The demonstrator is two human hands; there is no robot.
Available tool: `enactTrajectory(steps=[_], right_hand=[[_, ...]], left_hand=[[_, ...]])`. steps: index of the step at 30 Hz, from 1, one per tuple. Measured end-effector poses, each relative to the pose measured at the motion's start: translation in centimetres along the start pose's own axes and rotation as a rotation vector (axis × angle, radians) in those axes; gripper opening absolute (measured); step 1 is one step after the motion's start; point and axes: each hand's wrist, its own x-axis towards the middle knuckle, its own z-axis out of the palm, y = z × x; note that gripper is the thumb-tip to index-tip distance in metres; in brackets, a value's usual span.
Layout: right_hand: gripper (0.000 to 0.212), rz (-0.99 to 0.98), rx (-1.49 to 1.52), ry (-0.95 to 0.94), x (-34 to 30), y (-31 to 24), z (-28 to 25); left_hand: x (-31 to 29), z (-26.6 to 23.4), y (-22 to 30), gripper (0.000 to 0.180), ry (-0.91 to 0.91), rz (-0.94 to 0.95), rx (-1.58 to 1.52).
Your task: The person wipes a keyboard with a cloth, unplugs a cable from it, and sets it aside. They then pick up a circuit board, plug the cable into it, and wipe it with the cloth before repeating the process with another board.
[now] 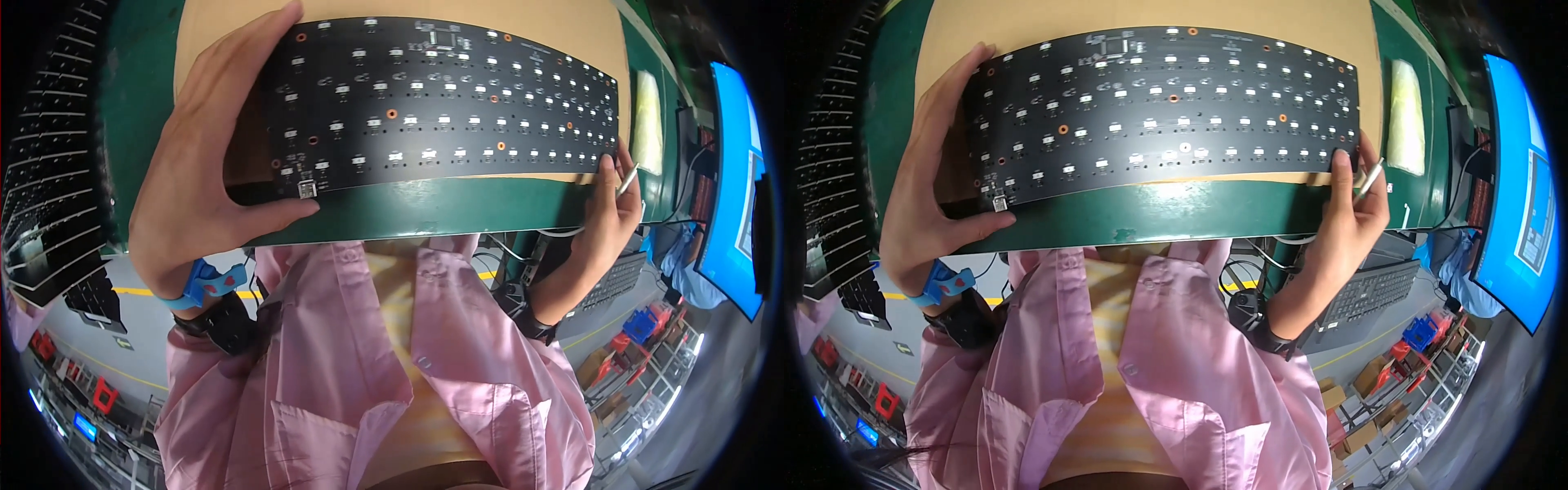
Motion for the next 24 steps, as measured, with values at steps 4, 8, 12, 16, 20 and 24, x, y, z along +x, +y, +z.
enactTrajectory(steps=[4, 8, 12, 16, 20, 24], right_hand=[[0.036, 0.015, 0.001, 0.014, -0.2, 0.1, 0.0], [0.036, -0.024, -0.012, 0.003, 0.0, 0.2, -0.1], [0.036, -0.062, -0.004, 0.015, 0.1, 0.7, 0.0], [0.036, -0.08, -0.087, 0.095, -0.1, 0.2, 0.3], [0.041, -0.034, -0.026, 0.111, -1.9, -2.7, 0.3], [0.04, 0.033, 0.122, -0.28, -6.0, -5.1, 1.2]], left_hand=[[0.0, 0.0, -0.3, 0.106, -0.011, 0.007, -0.065], [0.0, 0.3, -0.9, 0.103, 0.027, 0.011, -0.173], [-0.1, 0.4, -1.2, 0.102, 0.016, 0.024, -0.144], [0.3, 0.3, -0.6, 0.103, 0.034, -0.006, -0.153], [0.6, 1.5, 1.3, 0.101, 0.085, -0.002, 0.122], [0.4, 4.1, 3.0, 0.102, 0.186, -0.008, 0.277]])
